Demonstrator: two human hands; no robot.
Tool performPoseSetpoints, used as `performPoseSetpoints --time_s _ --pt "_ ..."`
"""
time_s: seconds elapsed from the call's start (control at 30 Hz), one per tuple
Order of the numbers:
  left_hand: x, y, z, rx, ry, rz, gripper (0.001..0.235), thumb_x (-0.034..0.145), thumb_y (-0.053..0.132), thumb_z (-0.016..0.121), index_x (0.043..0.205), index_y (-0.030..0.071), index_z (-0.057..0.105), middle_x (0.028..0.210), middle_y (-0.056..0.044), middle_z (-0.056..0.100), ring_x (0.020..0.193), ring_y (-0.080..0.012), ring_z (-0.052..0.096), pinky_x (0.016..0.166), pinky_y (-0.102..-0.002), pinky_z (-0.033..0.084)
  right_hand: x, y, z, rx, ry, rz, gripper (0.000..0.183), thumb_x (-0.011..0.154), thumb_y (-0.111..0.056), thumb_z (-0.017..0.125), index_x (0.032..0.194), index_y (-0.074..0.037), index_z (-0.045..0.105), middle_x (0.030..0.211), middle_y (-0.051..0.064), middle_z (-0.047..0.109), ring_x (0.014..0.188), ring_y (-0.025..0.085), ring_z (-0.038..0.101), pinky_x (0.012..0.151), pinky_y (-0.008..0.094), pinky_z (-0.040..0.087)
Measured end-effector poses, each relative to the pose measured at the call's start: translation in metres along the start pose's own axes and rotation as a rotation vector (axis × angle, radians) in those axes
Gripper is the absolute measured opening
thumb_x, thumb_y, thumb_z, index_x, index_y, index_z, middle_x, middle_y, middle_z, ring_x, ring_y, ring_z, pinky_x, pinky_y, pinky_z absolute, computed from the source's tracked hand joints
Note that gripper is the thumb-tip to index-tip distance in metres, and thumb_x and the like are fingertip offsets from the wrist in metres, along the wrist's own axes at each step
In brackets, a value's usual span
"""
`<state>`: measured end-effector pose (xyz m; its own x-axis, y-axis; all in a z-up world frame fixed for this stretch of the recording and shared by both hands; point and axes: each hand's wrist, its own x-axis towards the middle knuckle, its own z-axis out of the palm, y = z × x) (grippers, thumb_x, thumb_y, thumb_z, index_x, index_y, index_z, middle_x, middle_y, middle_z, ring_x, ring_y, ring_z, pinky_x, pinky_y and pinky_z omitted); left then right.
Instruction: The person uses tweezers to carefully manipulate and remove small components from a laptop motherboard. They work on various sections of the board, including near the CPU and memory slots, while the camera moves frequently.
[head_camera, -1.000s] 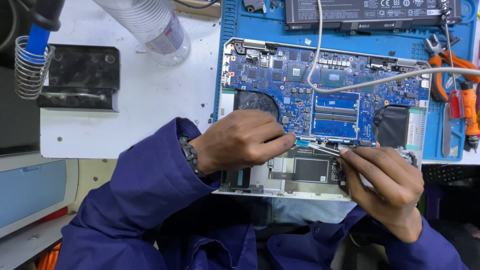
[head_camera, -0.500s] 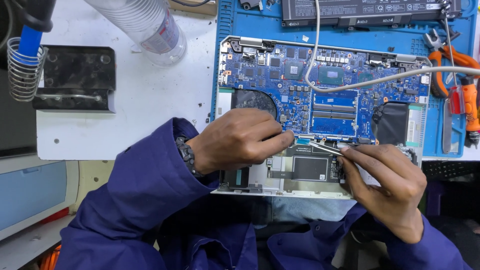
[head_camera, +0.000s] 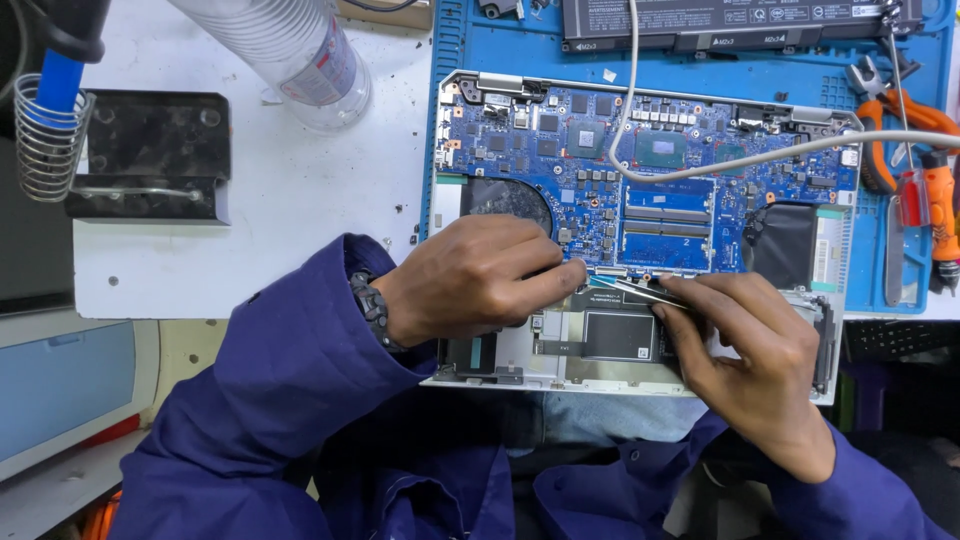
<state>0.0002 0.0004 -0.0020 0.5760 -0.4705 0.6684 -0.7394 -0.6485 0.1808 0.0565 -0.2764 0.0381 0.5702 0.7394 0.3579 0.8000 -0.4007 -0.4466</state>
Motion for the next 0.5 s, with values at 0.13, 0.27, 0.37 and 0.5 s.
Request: performPoseSetpoints --time_s 0.13,0.27,0.37,0.5 --pt "-0.001 0.0 0.001 -0.009 0.005 -0.007 0.012 0.099 -0.006 0.076 0.107 -0.001 0.067 0.079 -0.011 0.061 0.066 -0.0267 0.059 0.056 -0.039 0.052 -0.001 0.002 0.001 0.036 -0.012 -0.016 0.006 0.095 0.001 0.073 0.101 0.004 0.072 0.097 0.018 0.071 0.085 0.03 0.068 0.077 0.039 0.054" --pt "-0.004 -0.001 0.004 -0.02 -0.002 -0.005 0.015 0.099 -0.005 0.077 0.11 -0.001 0.068 0.082 -0.012 0.063 0.068 -0.0277 0.061 0.057 -0.04 0.054 -0.004 0.006 -0.002 0.024 -0.008 -0.068 0.007 0.094 0.004 0.074 0.101 0.006 0.073 0.097 0.02 0.07 0.085 0.032 0.068 0.077 0.041 0.056" --pt "-0.005 -0.003 0.005 -0.018 -0.006 -0.013 0.019 0.099 -0.004 0.078 0.114 -0.002 0.068 0.087 -0.014 0.066 0.072 -0.0296 0.064 0.06 -0.042 0.057 -0.005 0.007 -0.005 0.01 0.027 0.004 0.007 0.096 0.004 0.075 0.102 0.007 0.073 0.1 0.019 0.072 0.084 0.03 0.067 0.073 0.038 0.051" --pt "-0.004 -0.003 0.003 -0.132 -0.02 -0.052 0.007 0.104 0.0 0.069 0.111 -0.003 0.068 0.085 -0.014 0.066 0.07 -0.0294 0.062 0.058 -0.042 0.052 -0.01 0.009 -0.012 -0.051 0.006 0.032 0.009 0.096 0.001 0.078 0.104 0.005 0.076 0.101 0.02 0.073 0.09 0.031 0.069 0.075 0.039 0.052"
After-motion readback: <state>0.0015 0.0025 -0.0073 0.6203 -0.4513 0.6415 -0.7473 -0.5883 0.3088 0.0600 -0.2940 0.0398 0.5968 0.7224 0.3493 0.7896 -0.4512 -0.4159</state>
